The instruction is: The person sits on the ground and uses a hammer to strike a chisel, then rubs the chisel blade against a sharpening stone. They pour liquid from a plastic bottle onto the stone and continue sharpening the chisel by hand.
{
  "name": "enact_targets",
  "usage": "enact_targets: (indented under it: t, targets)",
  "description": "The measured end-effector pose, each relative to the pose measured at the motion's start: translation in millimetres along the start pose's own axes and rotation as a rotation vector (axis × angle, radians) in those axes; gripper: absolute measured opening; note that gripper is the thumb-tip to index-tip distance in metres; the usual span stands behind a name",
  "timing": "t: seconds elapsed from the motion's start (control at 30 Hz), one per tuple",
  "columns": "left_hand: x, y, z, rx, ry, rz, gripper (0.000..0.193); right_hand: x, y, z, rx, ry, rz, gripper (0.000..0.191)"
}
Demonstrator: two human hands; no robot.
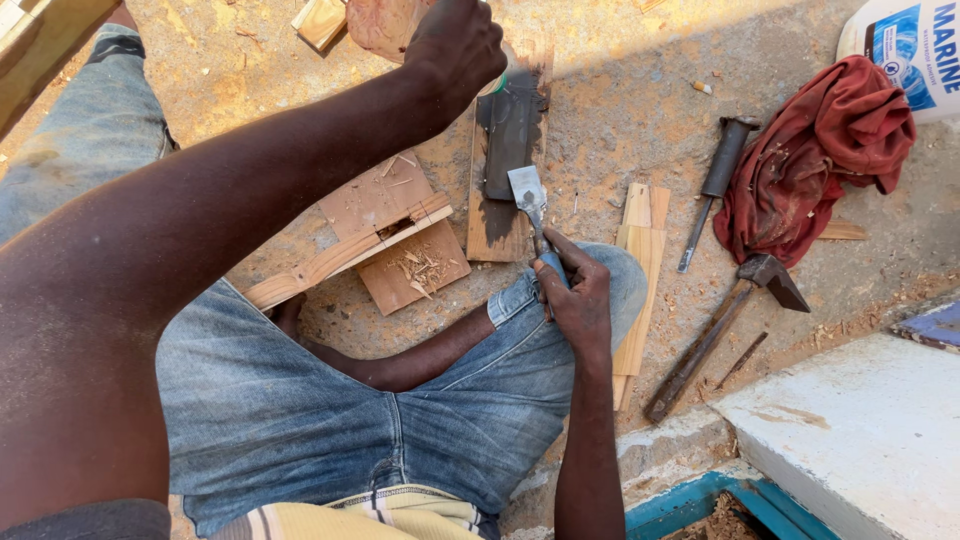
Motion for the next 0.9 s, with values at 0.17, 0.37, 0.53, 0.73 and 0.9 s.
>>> enact_targets:
  t: [0.17,0.37,0.53,0.73,0.9]
  targets:
    - [7,-1,-10,0.017,0.014,0.027,0.013,-2,0,-1,0.012,-0.002,0.010,0.049]
    - [10,9,-34,0.075,-0.062,-0.194,0.014,1,1,-2,0.006,0.037,-0.023,0.048]
    - [-10,23,-84,0.431,-0.396,-0.699,0.054,-2,0,0,-0.007,-0.040,-0.002,0.048]
    - [-8,71,-176,1.064,-0.870,-0.976,0.076,-7,6,2,-0.061,0.100,0.147,0.049]
    - [-8,142,-205,1.210,-1.149,-1.242,0.077,-18,13,24,-0.001,0.215,0.173,0.049]
Point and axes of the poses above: each hand's wrist, its own z-axis towards the middle knuckle, its own y-axis out of the palm, x = y × z, the point moved 5 cm from there along z, towards the middle knuckle, and after that the axes turned 11 degrees about x, right-handed, at the moved point
